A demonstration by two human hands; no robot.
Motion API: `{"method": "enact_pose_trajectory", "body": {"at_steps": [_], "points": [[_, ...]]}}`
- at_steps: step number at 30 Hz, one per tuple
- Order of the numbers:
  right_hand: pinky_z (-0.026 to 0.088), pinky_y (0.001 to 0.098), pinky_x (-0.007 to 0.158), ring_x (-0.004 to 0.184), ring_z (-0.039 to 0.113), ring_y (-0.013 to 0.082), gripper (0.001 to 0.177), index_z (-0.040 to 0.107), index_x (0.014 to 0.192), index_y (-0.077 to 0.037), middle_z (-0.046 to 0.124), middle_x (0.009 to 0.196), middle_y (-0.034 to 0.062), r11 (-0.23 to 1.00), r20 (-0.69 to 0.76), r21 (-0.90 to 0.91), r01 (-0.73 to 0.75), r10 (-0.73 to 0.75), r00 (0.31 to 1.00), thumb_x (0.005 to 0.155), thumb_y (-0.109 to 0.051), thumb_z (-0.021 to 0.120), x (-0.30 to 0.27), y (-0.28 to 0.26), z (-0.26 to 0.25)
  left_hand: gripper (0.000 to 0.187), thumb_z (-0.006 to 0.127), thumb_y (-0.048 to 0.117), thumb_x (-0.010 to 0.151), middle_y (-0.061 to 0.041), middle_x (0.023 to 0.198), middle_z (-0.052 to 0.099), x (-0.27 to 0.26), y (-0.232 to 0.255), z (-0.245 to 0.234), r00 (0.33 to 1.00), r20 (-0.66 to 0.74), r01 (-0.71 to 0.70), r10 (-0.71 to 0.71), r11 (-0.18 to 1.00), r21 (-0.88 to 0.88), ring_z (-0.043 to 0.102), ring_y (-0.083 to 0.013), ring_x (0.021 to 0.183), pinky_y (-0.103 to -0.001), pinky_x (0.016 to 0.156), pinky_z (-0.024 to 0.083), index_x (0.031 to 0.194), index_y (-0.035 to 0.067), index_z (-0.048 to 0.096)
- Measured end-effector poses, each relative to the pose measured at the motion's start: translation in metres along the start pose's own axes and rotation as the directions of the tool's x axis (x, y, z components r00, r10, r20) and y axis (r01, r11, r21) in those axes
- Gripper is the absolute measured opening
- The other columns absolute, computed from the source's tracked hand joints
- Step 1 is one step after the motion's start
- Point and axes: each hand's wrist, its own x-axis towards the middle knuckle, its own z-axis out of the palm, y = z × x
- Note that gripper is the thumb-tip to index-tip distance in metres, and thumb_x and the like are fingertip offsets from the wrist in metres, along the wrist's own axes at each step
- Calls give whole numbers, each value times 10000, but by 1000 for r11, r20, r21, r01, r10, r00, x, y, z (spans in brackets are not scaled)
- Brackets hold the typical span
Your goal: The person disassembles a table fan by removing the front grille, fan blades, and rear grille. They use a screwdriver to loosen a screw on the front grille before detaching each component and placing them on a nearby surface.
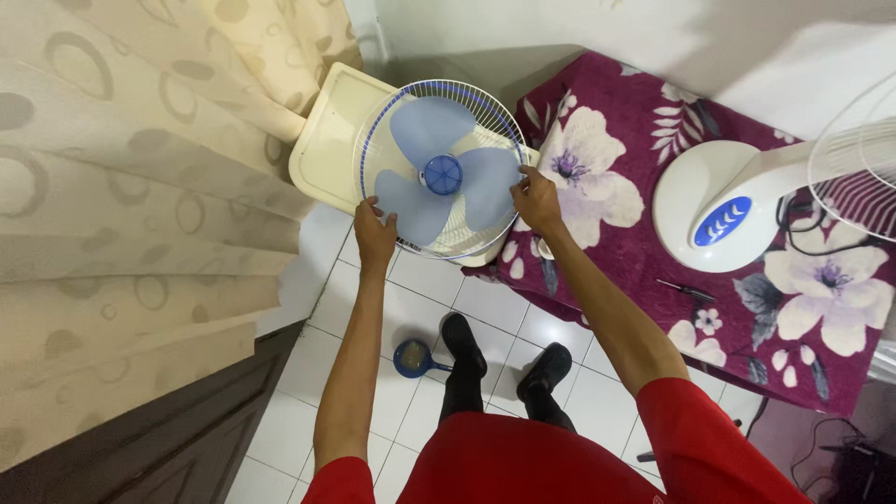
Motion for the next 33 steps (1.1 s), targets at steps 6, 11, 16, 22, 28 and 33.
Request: {"method": "enact_pose_trajectory", "body": {"at_steps": [6, 11, 16, 22, 28, 33], "points": [[588, 374, 619, 641, 738, 252, 464, 594, 1318, 71, 742, 838, 197, 997, 3, -58, -59, 59, 998, 888, -76, 686, 7, 12, 23, 505, 778, 77, 870, -203, 1102, 635, 10, -8, 2, 973, 135, 181, -190, 981, 75, 668, -335, 960, -427, 818, 548, 1300, -76, 562], [602, 384, 643, 678, 752, 278, 438, 617, 1280, 82, 738, 971, 249, 994, 9, -64, -86, 87, 996, 897, -109, 708, 5, 19, 30, 531, 788, 108, 854, -212, 1123, 649, 17, 5, -2, 952, 201, 189, -230, 961, 202, 687, -366, 964, -436, 832, 556, 1304, -75, 574], [604, 388, 759, 813, 759, 321, 416, 644, 1262, 74, 709, 1115, 282, 990, 6, -135, -47, 48, 999, 910, -132, 728, 0, 21, 26, 529, 771, 159, 892, -267, 1155, 618, 22, 1, 4, 949, 238, 144, -209, 954, 263, 650, -428, 1025, -469, 867, 544, 1304, -101, 565], [617, 391, 791, 971, 744, 320, 421, 637, 1284, 49, 681, 1259, 260, 1000, -23, -25, 16, -16, 1000, 903, -111, 722, -29, -10, -4, 554, 731, 240, 920, -300, 1292, 554, 14, 15, 1, 977, 205, 13, -64, 971, 240, 574, -451, 1170, -529, 947, 516, 1330, -87, 552], [611, 410, 839, 1071, 686, 342, 458, 603, 1357, 13, 576, 1425, 240, 991, -38, -81, 104, -107, 993, 936, -121, 722, -75, -73, -64, 651, 738, 326, 914, -341, 1499, 385, 1, 103, -22, 943, 206, -309, 262, 921, 239, 391, -496, 1381, -676, 1079, 351, 1404, -46, 523], [551, 454, 996, 1217, 624, 393, 438, 625, 1321, -5, 591, 1413, 210, 864, -157, -338, 372, -442, 883, 918, -129, 743, -123, -108, -129, 650, 738, 327, 920, -328, 1553, 306, -10, 203, -32, 863, 319, -456, 391, 875, 161, 287, -510, 1456, -774, 1079, 254, 1427, -15, 517]]}}
